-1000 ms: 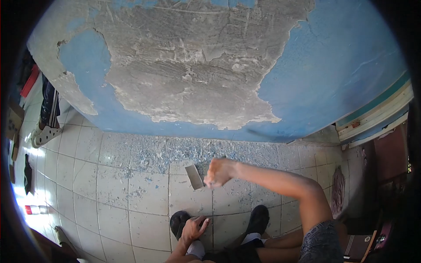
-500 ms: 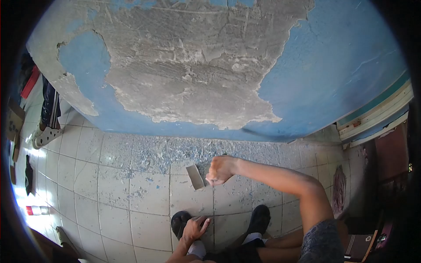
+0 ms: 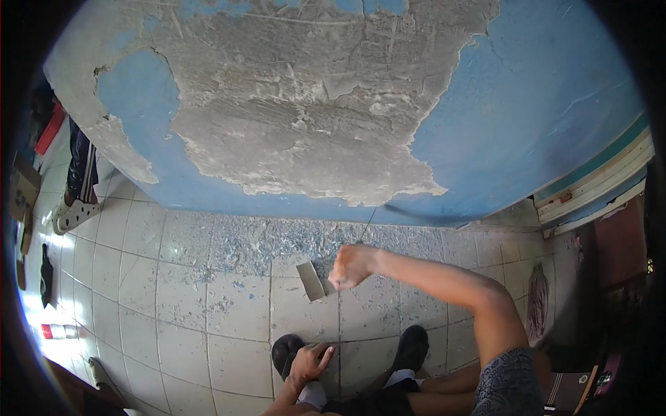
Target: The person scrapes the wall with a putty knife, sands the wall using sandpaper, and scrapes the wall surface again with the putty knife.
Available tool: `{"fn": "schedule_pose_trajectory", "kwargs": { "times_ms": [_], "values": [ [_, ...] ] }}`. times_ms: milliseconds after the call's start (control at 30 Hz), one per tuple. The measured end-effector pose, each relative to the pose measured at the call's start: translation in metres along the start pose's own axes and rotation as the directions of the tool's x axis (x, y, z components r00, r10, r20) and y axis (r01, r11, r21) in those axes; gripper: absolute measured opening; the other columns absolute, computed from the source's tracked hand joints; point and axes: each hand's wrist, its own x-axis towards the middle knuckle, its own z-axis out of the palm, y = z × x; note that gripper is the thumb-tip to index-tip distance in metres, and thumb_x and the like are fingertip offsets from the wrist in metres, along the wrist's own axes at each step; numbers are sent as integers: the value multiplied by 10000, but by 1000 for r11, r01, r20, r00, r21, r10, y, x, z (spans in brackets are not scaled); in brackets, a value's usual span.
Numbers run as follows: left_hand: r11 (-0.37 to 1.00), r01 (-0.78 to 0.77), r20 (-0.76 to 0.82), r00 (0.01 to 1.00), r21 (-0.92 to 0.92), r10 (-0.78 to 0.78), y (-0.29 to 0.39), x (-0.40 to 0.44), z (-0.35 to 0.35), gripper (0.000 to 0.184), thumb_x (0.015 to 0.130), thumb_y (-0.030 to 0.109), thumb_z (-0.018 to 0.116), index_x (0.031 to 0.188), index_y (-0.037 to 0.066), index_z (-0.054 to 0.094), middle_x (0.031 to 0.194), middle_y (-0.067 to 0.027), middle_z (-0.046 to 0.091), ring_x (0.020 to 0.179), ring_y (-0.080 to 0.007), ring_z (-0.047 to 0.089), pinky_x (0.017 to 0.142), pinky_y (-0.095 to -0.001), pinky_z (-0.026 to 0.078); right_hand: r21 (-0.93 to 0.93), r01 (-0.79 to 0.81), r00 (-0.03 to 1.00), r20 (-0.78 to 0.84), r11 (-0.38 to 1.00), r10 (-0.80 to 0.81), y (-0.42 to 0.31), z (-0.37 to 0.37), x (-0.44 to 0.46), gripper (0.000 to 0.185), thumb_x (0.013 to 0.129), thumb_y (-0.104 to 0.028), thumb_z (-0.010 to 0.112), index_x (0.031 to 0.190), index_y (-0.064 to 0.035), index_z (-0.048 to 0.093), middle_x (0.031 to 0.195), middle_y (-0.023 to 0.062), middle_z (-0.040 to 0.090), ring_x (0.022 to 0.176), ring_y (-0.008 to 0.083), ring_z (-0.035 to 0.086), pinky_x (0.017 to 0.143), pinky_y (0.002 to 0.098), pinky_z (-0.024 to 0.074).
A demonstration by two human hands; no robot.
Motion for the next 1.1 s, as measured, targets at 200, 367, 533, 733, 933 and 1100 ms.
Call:
{"fn": "schedule_pose_trajectory", "kwargs": {
  "times_ms": [200, 367, 533, 733, 933, 1100],
  "values": [
    [999, 46, 45, 998, -18, -45, -3, -12, 1, 274, 958, 280, 591, 915, 19, 659, 743, -237, 639, 712, -418, 637, 636, -462, 497, 83, -60, 998, -28, 995, 62, 10, -8, -15, 250, 835, -278, 571, 662, -109, 634, 587, 123, 633, 567, 324, 643, 555, 431, 522],
    [999, 53, 42, 998, -7, -52, 4, -6, -4, 265, 961, 261, 584, 901, 10, 644, 744, -243, 628, 736, -434, 627, 653, -460, 492, 3, 88, 987, -138, 996, -86, -27, 6, 6, 271, 837, -276, 555, 634, -110, 621, 556, 116, 617, 537, 302, 641, 518, 420, 510],
    [998, 54, 56, 997, 25, -55, -2, 0, 0, 270, 968, 269, 576, 909, 15, 643, 752, -240, 628, 750, -430, 628, 651, -458, 492, 18, -86, 978, -189, 996, 88, 20, 11, -1, 242, 836, -231, 591, 630, -108, 626, 548, 97, 617, 501, 279, 629, 517, 400, 510],
    [1000, 18, 35, 999, -15, -18, -4, -6, 2, 284, 971, 283, 576, 911, 14, 643, 724, -236, 622, 718, -429, 626, 633, -461, 488, 107, -102, 636, -758, 989, 148, -49, -57, 7, 199, 816, -95, 604, 619, -66, 590, 493, 35, 552, 405, 215, 536, 422, 343, 455],
    [997, 70, 80, 994, 12, -71, -5, -9, 0, 286, 974, 293, 574, 925, 20, 646, 768, -235, 640, 737, -426, 635, 640, -459, 499, 52, 91, 335, -942, 994, 19, -4, -56, -28, 264, 747, -37, 527, 510, -111, 440, 494, 20, 468, 399, 149, 453, 381, 313, 382],
    [1000, 8, 20, 1000, -23, -7, -3, -11, 0, 288, 975, 301, 569, 948, 26, 649, 784, -233, 648, 755, -429, 639, 650, -471, 504, 180, 60, -145, -972, 982, 187, -35, -79, -38, 448, 950, -155, 443, 509, -86, 406, 470, 36, 452, 381, 184, 426, 396, 314, 327]
  ]
}}
